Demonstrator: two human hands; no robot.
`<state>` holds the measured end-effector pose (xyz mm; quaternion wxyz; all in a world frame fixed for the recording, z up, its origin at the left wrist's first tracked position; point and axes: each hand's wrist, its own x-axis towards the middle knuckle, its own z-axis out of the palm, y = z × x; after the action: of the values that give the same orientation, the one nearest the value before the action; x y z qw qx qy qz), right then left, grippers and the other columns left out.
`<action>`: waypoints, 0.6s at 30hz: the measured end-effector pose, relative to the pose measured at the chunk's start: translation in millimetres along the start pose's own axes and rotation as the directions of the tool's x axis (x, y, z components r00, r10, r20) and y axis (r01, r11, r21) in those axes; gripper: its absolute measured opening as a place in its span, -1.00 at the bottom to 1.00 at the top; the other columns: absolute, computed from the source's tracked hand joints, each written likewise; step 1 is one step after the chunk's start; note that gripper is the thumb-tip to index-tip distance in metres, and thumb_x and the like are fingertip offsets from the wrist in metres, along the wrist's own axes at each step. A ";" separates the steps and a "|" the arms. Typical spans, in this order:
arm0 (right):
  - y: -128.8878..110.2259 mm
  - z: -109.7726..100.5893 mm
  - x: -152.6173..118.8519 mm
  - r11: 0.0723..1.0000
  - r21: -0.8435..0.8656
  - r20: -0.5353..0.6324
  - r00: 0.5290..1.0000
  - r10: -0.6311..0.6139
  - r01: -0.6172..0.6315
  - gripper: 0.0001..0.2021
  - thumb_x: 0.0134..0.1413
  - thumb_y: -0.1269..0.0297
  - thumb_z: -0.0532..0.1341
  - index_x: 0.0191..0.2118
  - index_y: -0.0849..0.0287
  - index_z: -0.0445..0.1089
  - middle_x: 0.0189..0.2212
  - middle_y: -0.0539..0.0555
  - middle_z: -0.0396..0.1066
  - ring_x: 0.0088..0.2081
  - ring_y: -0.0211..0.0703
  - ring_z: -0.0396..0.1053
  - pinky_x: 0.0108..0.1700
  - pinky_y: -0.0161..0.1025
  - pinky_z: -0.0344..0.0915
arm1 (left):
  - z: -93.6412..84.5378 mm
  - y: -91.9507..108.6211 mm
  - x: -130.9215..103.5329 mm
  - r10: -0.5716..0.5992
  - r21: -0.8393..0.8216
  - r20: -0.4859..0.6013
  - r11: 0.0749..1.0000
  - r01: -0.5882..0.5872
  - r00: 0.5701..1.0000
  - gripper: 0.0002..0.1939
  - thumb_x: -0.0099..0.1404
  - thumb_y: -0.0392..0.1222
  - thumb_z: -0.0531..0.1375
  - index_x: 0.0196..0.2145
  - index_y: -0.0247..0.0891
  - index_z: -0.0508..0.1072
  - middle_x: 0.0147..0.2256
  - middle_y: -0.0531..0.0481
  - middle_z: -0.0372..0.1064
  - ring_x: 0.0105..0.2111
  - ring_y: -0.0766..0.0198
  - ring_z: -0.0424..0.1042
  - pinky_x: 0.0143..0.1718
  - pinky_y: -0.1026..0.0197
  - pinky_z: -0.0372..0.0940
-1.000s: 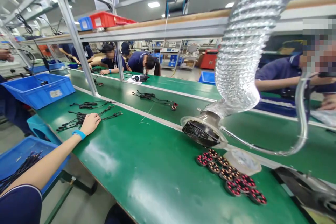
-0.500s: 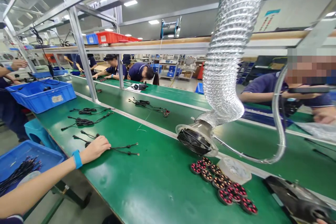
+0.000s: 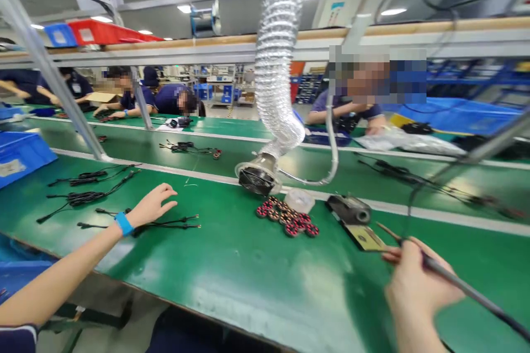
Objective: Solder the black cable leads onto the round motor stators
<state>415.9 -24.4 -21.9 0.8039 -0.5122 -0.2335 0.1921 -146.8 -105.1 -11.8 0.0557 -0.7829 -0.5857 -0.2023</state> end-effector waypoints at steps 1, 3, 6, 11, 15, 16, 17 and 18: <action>-2.8 -3.2 -7.0 0.991 -0.103 0.067 0.994 -0.080 0.087 -0.73 -0.25 0.06 0.46 -0.39 0.04 0.52 -0.51 0.21 0.41 -0.64 -0.21 0.28 -0.51 -0.01 0.29 | 7.3 -0.4 14.7 0.000 -0.008 0.005 1.000 0.000 1.000 -0.62 0.41 -0.02 0.05 0.00 -0.29 0.46 -0.05 -0.22 0.34 -0.07 0.06 0.37 0.03 0.02 0.30; -10.4 -8.4 -25.3 0.957 -0.201 0.193 0.966 -0.170 0.208 -0.66 -0.08 0.02 0.36 -0.22 0.12 0.52 -0.57 0.12 0.42 -0.63 -0.16 0.35 -0.50 -0.06 0.32 | 24.9 -1.7 43.4 -0.012 0.031 0.038 0.999 0.011 0.999 -0.61 0.37 -0.07 0.07 0.05 -0.31 0.44 0.00 -0.25 0.32 -0.01 0.00 0.35 0.07 -0.02 0.28; -14.8 -11.3 -52.8 0.923 -0.264 0.264 0.942 -0.209 0.279 -0.57 0.06 -0.02 0.25 -0.08 0.21 0.49 -0.52 0.07 0.48 -0.60 -0.18 0.41 -0.47 -0.16 0.39 | 50.0 -3.6 79.4 -0.123 0.206 0.155 0.974 0.089 0.980 -0.63 0.35 -0.20 0.05 0.05 -0.36 0.43 0.07 -0.31 0.29 0.06 -0.03 0.33 0.09 0.03 0.25; 1.6 -7.9 -84.0 0.879 -0.244 0.496 0.832 -0.249 0.409 -0.61 0.24 0.07 0.11 0.06 0.18 0.41 -0.20 0.12 0.51 -0.38 -0.21 0.48 -0.23 -0.19 0.46 | 61.1 -2.6 100.2 -0.234 0.314 0.232 0.937 0.155 0.944 -0.68 0.36 -0.30 -0.06 -0.23 -0.40 0.49 -0.22 -0.32 0.41 -0.22 -0.02 0.48 -0.20 0.09 0.32; 19.3 7.0 -104.1 0.754 -0.341 0.617 0.739 -0.271 0.561 -0.66 0.26 0.25 0.06 0.09 0.18 0.36 -0.10 0.18 0.43 -0.16 -0.11 0.46 -0.02 -0.13 0.41 | 57.3 12.0 91.5 -0.186 0.283 0.190 0.951 0.128 0.964 -0.73 0.33 -0.24 -0.03 -0.37 -0.31 0.45 -0.27 -0.26 0.40 -0.24 0.01 0.46 -0.23 0.12 0.30; 23.2 12.4 -108.8 0.739 -0.361 0.618 0.740 -0.268 0.569 -0.64 0.22 0.28 0.11 0.11 0.18 0.33 -0.13 0.17 0.41 -0.18 -0.11 0.45 -0.04 -0.14 0.41 | 57.9 17.8 88.5 -0.160 0.251 0.153 0.961 0.118 0.975 -0.75 0.31 -0.23 -0.01 -0.42 -0.28 0.42 -0.26 -0.26 0.39 -0.22 0.02 0.45 -0.21 0.13 0.29; 26.8 18.2 -113.2 0.721 -0.384 0.621 0.739 -0.261 0.578 -0.61 0.17 0.31 0.15 0.13 0.17 0.31 -0.14 0.16 0.39 -0.22 -0.12 0.44 -0.07 -0.15 0.42 | 59.2 23.8 85.4 -0.135 0.208 0.105 0.972 0.110 0.985 -0.78 0.28 -0.22 0.01 -0.46 -0.26 0.38 -0.25 -0.24 0.38 -0.21 0.03 0.43 -0.20 0.14 0.29; 30.1 24.2 -117.2 0.698 -0.411 0.626 0.738 -0.252 0.587 -0.56 0.12 0.35 0.20 0.14 0.15 0.29 -0.13 0.15 0.36 -0.21 -0.12 0.44 -0.07 -0.15 0.42 | 60.8 29.6 82.2 -0.116 0.161 0.057 0.981 0.106 0.992 -0.80 0.25 -0.22 0.02 -0.49 -0.24 0.34 -0.25 -0.23 0.37 -0.21 0.05 0.42 -0.20 0.15 0.28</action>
<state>304.1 -58.7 -61.4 0.5324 -0.5897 -0.6056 0.0455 -84.7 -20.9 -31.4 0.0865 -0.7484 -0.6442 -0.1320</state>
